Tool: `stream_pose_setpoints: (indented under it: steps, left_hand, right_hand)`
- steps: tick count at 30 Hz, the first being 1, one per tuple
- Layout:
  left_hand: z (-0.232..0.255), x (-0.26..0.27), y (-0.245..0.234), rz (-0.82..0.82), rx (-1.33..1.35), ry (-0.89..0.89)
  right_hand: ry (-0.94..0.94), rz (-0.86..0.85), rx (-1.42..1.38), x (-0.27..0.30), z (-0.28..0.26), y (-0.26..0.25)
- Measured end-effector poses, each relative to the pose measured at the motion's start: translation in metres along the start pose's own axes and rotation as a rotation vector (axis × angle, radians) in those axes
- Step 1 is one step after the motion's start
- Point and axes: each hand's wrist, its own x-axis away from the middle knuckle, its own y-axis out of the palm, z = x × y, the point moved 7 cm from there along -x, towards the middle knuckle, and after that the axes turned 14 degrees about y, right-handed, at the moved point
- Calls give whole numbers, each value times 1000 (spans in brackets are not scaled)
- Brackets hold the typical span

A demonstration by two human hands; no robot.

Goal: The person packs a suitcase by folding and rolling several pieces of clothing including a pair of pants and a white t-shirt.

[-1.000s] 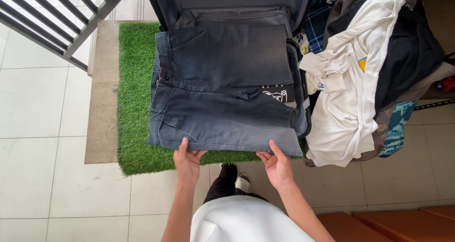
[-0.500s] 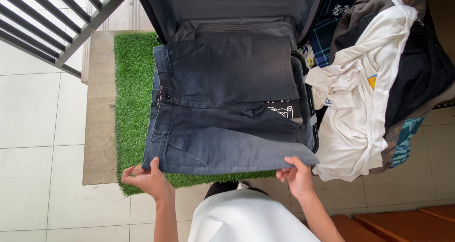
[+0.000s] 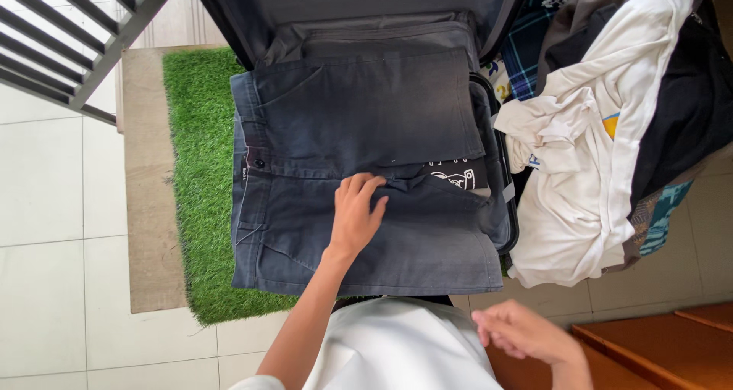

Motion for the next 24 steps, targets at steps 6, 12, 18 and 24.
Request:
stream_pose_setpoints:
  steps: [6,12,18,24]
  left_hand:
    - [-27,-19,56,-160,-90,87]
    - [-39,-24,65,-187,-90,106]
    - [-33,-29,55,-230,22,147]
    - [-42,-37,57,-246,96,41]
  right_hand:
    - [-572,659,211,19,-162,-25]
    - [-916,864,540,-31,-256,-20]
    - [-890,760,704,-64,-271,-30]
    - [-870,714,661,-68,-271,-38]
